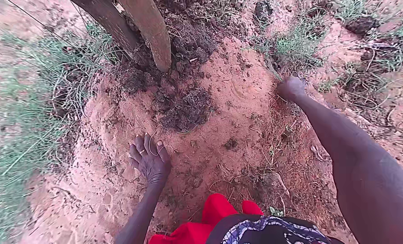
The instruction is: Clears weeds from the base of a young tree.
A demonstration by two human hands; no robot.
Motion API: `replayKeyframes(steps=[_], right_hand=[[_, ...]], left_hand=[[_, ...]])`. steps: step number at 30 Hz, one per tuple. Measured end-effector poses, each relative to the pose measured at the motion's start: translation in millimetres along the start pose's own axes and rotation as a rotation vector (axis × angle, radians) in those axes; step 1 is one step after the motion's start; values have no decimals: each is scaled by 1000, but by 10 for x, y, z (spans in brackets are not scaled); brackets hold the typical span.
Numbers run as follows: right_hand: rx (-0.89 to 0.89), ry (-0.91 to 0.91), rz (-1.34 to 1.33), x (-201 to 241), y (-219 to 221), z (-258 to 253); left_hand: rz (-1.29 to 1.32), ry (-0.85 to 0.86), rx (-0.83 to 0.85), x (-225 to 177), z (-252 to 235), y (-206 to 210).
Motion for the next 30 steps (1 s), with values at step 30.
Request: replayKeyframes(steps=[30], right_hand=[[-391,330,-1616,764,-150,-643]], left_hand=[[-1,7,-15,-50,6,-75]])
Point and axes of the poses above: each hand's wrist, its own z-axis away from the middle knuckle, its own y-axis out of the palm, x = y × z, the point moved 10 cm from there along -z, towards the middle knuckle, and after that the axes turned 7 degrees about -x, right-handed, at the moved point
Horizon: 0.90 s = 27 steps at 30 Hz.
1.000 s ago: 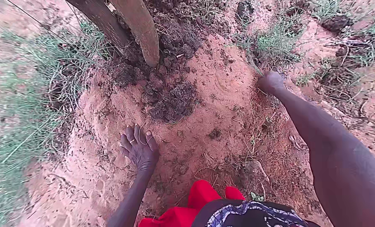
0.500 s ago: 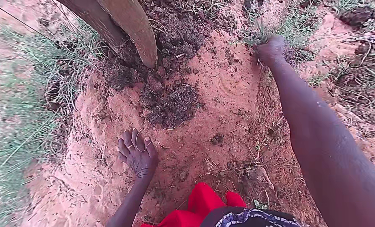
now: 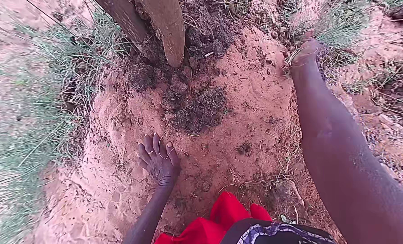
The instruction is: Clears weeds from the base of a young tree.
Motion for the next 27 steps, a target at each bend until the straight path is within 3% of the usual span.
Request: replayKeyframes(steps=[2,6,11,14,17,20,23,27], right_hand=[[111,-37,102,59,25,451],[261,-42,-32,97,30,1207],[155,-67,63,215,-128,1554],[133,-140,36,329,-640,1839],[-109,-184,-18,344,-1366,1362],[-155,-130,83,115,-1710,442],[-93,-64,333,-4,-1550,-155],[32,-69,591,199,-951,-413]], left_hand=[[0,5,-5,-4,-1,11],[6,7,8,1,3,28],[5,7,-12,2,-5,13],[13,-7,-10,9,-1,14],[21,-21,22,24,6,36],[24,-23,27,42,13,40],[29,-19,11,31,8,22],[31,0,-10,38,25,20]])
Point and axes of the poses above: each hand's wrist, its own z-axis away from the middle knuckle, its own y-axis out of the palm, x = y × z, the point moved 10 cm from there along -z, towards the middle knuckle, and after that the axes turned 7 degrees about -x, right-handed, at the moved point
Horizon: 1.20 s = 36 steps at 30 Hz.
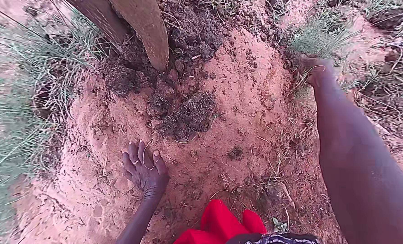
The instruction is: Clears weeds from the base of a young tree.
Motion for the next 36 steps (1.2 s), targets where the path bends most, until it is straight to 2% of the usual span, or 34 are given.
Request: replayKeyframes(steps=[2,4,8,12,17,20,24,29,34,36], right_hand=[[86,-24,129,88,288,-268],[94,-61,222,182,521,-450],[41,-184,221,482,765,-368],[25,-211,-91,508,764,-239],[64,-265,-100,512,703,-263],[116,-196,-305,483,761,-364],[54,-92,-215,444,809,-162],[-67,-43,-233,311,843,-172],[-113,-43,-267,368,705,336],[-133,-53,-294,252,608,556]], left_hand=[[1,6,-3,-4,1,-10],[-3,15,-13,-16,1,-27],[-5,14,-7,-6,17,-25],[-16,19,-9,-21,8,-40],[-23,30,-7,-38,13,-35],[-38,41,-29,-75,9,-47],[-46,42,-64,-78,36,-75],[-48,-4,-31,-60,19,-12],[-20,-8,-32,-79,18,4],[-21,-16,-12,-58,23,-1]])
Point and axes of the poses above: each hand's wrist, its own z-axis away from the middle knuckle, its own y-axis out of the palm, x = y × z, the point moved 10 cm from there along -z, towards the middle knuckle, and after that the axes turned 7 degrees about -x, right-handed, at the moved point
